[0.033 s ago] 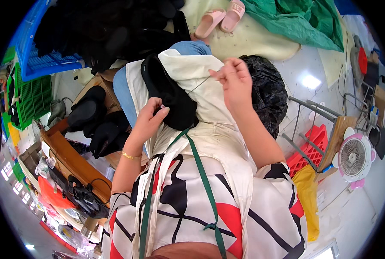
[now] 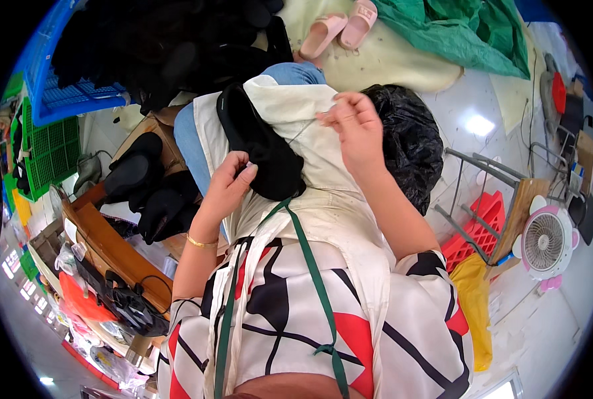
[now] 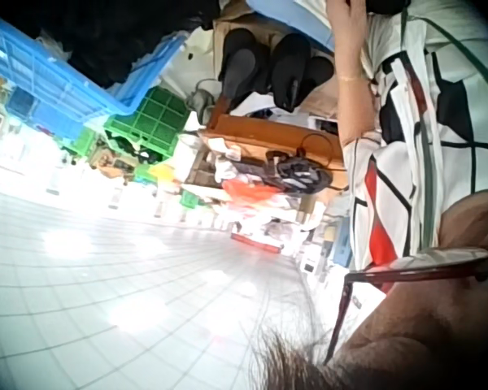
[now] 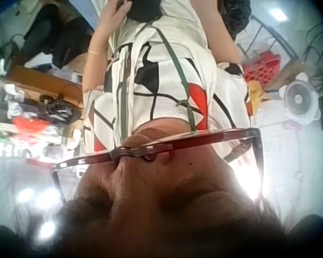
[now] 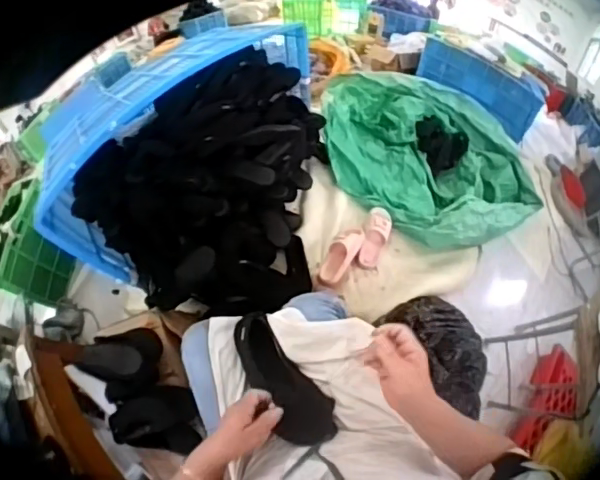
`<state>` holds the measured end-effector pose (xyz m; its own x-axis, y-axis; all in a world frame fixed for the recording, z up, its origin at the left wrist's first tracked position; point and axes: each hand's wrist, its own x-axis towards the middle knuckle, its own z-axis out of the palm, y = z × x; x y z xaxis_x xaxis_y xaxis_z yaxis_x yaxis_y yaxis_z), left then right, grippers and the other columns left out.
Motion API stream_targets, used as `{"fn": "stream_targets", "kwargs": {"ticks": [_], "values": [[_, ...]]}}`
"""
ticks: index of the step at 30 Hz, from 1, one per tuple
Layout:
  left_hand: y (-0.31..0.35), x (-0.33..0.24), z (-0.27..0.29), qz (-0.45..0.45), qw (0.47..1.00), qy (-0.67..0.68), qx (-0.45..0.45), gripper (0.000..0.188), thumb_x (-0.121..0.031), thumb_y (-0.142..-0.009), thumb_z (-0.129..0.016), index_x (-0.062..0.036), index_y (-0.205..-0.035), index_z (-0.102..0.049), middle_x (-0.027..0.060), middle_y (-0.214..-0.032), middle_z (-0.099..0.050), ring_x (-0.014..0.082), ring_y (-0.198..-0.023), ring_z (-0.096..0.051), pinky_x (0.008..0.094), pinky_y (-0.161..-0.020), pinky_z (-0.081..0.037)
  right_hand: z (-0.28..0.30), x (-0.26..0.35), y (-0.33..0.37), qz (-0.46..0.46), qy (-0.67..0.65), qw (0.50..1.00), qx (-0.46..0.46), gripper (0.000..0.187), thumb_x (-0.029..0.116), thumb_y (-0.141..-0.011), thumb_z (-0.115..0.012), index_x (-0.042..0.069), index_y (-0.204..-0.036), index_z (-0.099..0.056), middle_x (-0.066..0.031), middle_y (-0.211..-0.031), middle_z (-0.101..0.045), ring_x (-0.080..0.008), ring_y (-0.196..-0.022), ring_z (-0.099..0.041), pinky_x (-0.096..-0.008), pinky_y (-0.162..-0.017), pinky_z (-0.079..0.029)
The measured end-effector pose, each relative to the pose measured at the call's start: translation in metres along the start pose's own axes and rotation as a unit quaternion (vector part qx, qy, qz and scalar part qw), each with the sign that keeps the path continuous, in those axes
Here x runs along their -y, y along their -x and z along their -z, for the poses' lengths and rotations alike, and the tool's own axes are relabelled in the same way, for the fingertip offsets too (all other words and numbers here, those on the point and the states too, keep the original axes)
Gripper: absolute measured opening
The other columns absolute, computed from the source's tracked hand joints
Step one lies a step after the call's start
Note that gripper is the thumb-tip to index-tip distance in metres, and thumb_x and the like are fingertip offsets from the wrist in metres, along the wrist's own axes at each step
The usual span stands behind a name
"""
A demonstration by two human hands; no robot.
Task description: The person sits on the floor and sews a black slipper using a needle and thread. They repeatedly insert the needle into the shoe's sole and pull the thread through to secure the parts. The person handles multiple slippers, picking them up from a nearby pile and placing them back down.
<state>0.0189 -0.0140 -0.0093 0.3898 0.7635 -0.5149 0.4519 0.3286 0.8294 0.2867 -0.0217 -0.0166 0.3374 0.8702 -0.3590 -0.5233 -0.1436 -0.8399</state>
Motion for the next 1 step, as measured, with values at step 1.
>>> {"fn": "stream_targets", "kwargs": {"ticks": [1], "values": [[0.002,0.0024,0.0019,0.032,0.998,0.05,0.009,0.038,-0.034,-0.092,-0.069,-0.0005,-0.101,-0.055,0.0088,-0.087,-0.064,0.024,-0.077,-0.057,0.0328,-0.074,-0.048,0.0084,-0.0102,0.0019,-0.027,0.037,0.998,0.042,0.014,0.015,-0.101,-0.056,0.004,-0.109,-0.054,-0.0048,-0.083,-0.065,-0.0189,-0.081,-0.068,-0.0411,-0.088,-0.056]]}}
